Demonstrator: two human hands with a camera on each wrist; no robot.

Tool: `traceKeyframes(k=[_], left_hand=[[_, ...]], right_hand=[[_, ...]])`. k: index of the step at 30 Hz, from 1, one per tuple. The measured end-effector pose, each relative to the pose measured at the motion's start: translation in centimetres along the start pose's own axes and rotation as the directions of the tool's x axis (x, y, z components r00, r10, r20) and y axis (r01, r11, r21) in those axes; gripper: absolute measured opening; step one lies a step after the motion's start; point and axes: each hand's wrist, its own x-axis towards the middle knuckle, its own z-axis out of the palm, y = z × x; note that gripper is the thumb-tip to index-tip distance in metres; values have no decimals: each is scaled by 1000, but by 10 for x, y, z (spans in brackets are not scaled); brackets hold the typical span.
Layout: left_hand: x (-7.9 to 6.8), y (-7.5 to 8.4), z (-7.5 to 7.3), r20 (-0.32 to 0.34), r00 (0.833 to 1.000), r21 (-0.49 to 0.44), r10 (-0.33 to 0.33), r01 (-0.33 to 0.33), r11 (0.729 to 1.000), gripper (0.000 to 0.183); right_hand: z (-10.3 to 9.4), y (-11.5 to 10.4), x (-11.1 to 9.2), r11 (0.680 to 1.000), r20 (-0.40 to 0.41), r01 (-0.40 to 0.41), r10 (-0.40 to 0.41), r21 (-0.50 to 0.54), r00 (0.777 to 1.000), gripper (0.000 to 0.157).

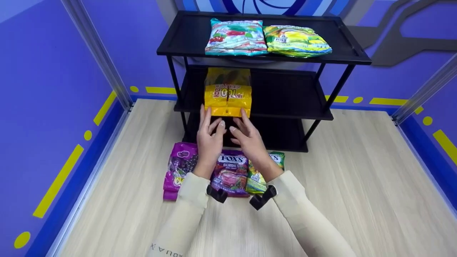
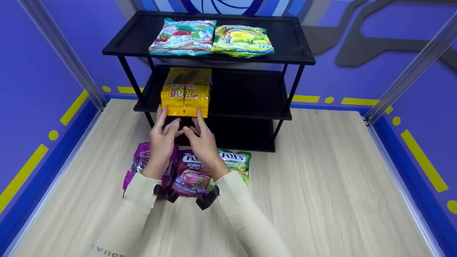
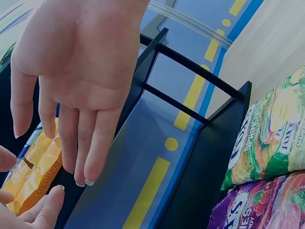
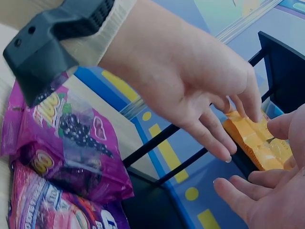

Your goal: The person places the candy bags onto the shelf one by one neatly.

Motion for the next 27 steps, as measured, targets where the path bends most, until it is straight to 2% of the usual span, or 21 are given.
traceKeyframes(k=[3, 9, 22, 27], left_hand=[[4, -5, -1, 6, 1000, 2, -6, 6, 1000, 61], [12, -28, -3, 9, 1000, 7, 6, -6, 1000, 64], [0, -30, -15, 2, 999, 39, 40, -40, 998, 62], [-4, -32, -22, -15, 999, 39, 34, -34, 999, 61]], right_hand=[[-2, 2, 2, 1000, 10, 10, -10, -12, 1000, 68], [-6, 6, 0, 999, 36, 26, -25, -29, 999, 64], [-15, 31, -8, 996, 56, 44, -39, -81, 998, 53], [-17, 45, -11, 995, 33, 37, -34, -97, 999, 51]])
